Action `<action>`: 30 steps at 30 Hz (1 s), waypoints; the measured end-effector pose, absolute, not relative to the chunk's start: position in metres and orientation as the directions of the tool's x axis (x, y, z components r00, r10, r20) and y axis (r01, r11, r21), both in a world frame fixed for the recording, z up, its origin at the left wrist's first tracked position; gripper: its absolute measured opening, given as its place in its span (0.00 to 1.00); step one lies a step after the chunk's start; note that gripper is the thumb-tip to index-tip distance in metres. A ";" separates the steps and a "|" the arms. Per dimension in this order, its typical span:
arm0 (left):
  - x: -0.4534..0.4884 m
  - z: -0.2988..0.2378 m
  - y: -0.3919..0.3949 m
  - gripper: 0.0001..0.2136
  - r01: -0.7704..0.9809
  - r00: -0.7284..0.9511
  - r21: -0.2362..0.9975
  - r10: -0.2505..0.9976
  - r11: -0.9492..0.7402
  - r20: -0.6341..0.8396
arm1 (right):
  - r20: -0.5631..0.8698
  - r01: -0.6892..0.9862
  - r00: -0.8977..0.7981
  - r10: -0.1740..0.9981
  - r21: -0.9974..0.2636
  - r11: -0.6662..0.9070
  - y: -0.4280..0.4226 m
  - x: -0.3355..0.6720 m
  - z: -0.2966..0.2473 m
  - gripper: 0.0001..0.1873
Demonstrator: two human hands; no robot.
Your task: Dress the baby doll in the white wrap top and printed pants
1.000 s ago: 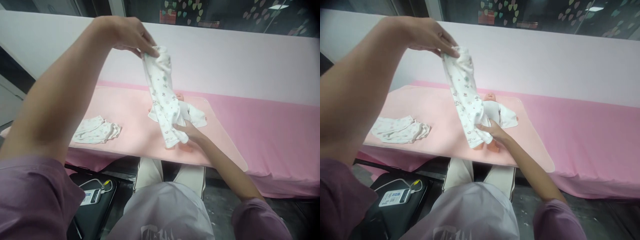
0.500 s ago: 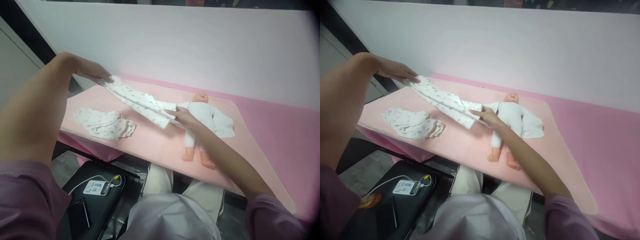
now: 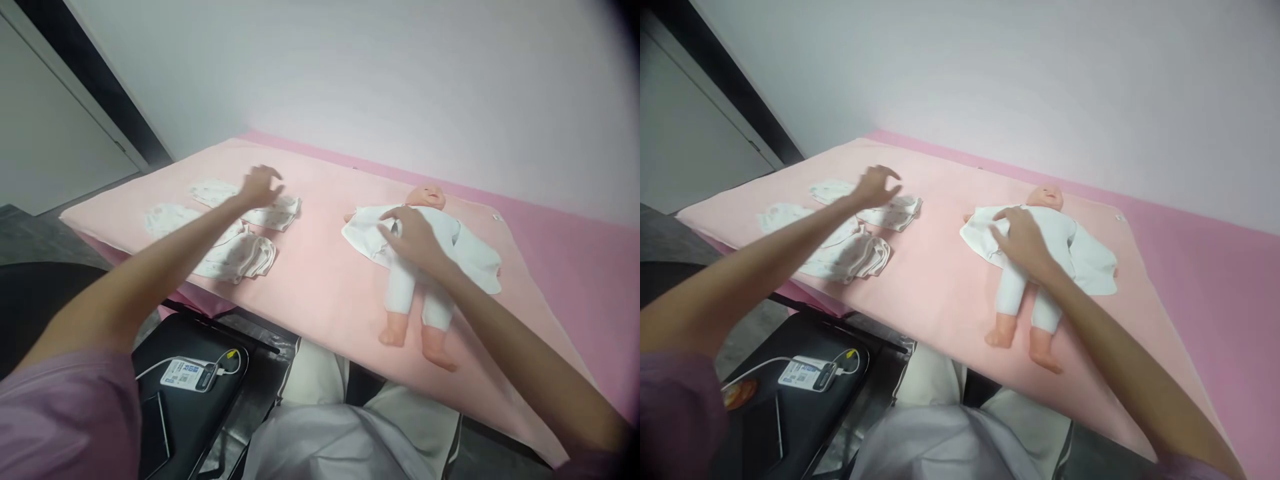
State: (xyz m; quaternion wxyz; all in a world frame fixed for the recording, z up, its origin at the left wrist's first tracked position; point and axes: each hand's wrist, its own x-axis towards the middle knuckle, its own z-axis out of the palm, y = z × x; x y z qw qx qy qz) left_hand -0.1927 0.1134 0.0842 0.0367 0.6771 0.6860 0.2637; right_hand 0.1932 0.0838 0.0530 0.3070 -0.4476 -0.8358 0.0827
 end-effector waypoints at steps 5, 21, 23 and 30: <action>-0.051 0.046 0.132 0.25 0.809 0.351 0.373 0.883 -0.454 0.313 | 0.355 0.864 -0.319 0.879 -0.273 0.424 0.110 0.264 0.060 0.25; 0.055 -0.022 0.174 0.18 0.897 0.218 0.280 0.893 -0.342 0.393 | -0.029 0.930 -0.335 0.942 -0.172 0.326 0.200 0.199 0.062 0.39; 0.054 -0.022 0.175 0.17 0.899 0.182 0.302 0.898 -0.317 0.400 | 0.008 0.935 -0.316 0.949 -0.166 0.313 0.200 0.206 0.055 0.36; 0.044 -0.023 0.175 0.17 0.823 0.011 0.530 0.939 -0.204 0.345 | 0.375 0.762 -0.058 0.925 -0.582 0.284 0.194 0.289 0.048 0.21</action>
